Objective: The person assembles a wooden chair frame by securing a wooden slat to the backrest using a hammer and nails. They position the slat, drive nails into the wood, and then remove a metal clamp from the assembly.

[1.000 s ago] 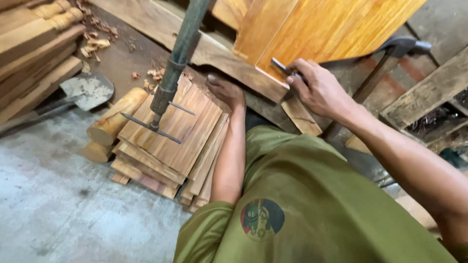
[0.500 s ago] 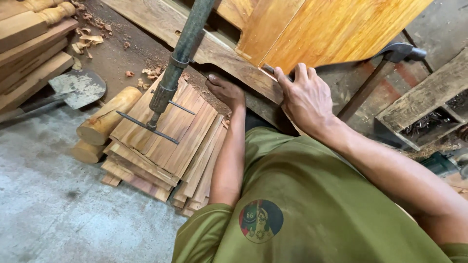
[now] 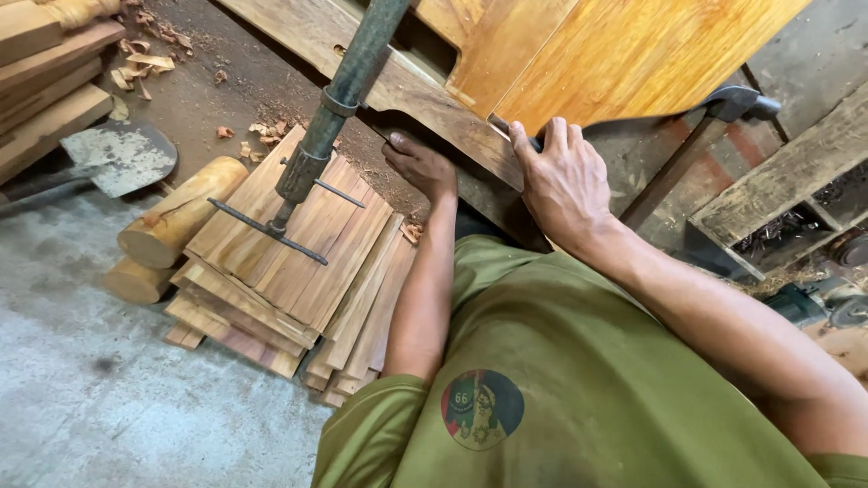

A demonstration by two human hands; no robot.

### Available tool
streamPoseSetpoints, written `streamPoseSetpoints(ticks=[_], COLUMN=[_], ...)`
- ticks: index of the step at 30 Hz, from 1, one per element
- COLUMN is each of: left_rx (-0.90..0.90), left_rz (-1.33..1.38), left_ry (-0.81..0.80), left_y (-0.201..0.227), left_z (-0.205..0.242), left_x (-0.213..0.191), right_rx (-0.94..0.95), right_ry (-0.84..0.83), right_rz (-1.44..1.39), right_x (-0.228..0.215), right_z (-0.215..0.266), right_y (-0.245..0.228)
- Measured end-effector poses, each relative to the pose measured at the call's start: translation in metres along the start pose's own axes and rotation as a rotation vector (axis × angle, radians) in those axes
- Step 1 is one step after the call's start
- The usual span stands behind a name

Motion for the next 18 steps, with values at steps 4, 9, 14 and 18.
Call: streamPoseSetpoints(ticks=[4, 9, 14, 18], left_rx=[0.01, -0.003, -0.016, -0.014], left_rz=[0.01, -0.01, -0.006, 0.0], left_ry=[0.013, 0.005, 0.004, -0.005], left_y=[0.001, 0.0, -0.005, -0.006], left_z=[0.0, -0.001, -0.002, -0.004], left_x=[0.001, 0.002, 0.001, 0.004], right_rx=[0.016, 0.011, -0.027, -0.015], right_ry=[0.013, 0.03, 0.005, -0.06], right_rz=[0.022, 0.216, 0.264, 0.321], right_x=[0.008, 0.026, 0.024, 0.016], right_z=[0.001, 0.005, 0.003, -0.005], right_y=[-0.008, -0.019, -0.021, -0.022])
Point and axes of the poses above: each hand's wrist, its own z-axis away from the middle knuckle, its own x-axis out of the palm, y = z × x, the point moved 4 cm from there along -z, towards the middle knuckle, and after that the axes turned 13 degrees about -z, right-handed, at the moved point
